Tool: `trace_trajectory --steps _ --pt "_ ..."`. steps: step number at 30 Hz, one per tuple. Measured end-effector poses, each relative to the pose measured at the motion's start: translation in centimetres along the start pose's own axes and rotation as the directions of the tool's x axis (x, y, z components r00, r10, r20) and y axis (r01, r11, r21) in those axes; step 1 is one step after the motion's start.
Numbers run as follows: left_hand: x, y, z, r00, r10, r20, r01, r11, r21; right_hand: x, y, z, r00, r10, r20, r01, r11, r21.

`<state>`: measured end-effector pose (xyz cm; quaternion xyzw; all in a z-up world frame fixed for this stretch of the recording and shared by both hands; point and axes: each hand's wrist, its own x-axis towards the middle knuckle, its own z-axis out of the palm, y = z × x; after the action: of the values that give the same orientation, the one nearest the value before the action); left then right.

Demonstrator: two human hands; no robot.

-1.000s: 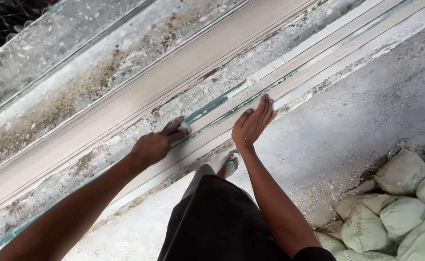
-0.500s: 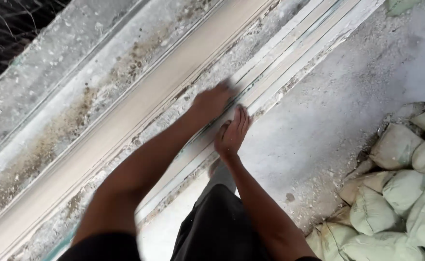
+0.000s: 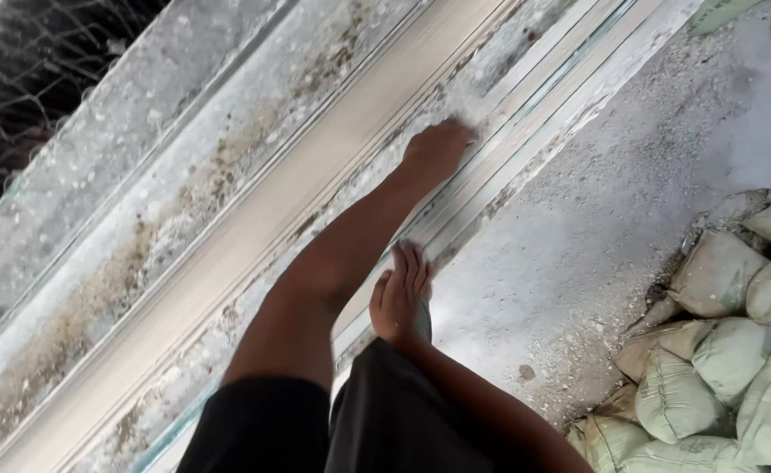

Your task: Scrape and clean a decorative plaster mold using a metal spatula tool.

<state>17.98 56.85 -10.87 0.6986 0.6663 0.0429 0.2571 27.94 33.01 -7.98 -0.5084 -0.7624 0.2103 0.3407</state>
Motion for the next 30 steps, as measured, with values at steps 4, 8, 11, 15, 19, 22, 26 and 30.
trace_trajectory --steps 4,8,11,15,19,22,26,30 --pt "-9.9 -0.8 -4.3 0.996 0.008 0.094 0.004 0.992 -0.128 3.6 6.1 -3.9 0.953 -0.173 0.247 0.153 0.984 0.096" --pt "-24.9 -1.8 -5.0 0.961 -0.164 0.224 0.177 0.983 -0.041 14.4 16.9 -5.6 0.91 -0.126 0.394 0.173 0.981 -0.084" --pt "-27.7 -2.4 -4.7 0.937 -0.218 0.272 0.228 0.974 -0.004 22.7 21.3 -5.9 0.923 -0.022 0.384 0.141 0.948 -0.285" --pt "-14.8 -0.6 -5.8 0.931 -0.199 0.305 0.225 0.973 -0.054 25.6 23.9 -5.1 0.894 -0.017 0.448 0.168 0.939 -0.3" --pt "2.9 0.1 0.8 0.988 0.036 -0.152 -0.052 0.993 -0.104 25.2 23.7 -5.9 0.896 0.0 0.445 0.168 0.926 -0.338" --pt "3.8 1.4 -2.6 0.99 -0.108 0.089 0.105 0.994 0.044 27.7 23.1 -7.3 0.885 0.0 0.465 0.166 0.934 -0.316" --pt "-11.5 -0.7 -3.0 0.988 -0.097 0.119 0.107 0.99 -0.087 28.3 22.0 -10.8 0.778 0.1 0.621 0.085 0.961 -0.263" --pt "-21.5 0.1 -5.4 0.853 -0.35 0.386 0.334 0.936 0.112 28.9 22.9 -11.5 0.71 0.004 0.704 0.168 0.97 -0.176"
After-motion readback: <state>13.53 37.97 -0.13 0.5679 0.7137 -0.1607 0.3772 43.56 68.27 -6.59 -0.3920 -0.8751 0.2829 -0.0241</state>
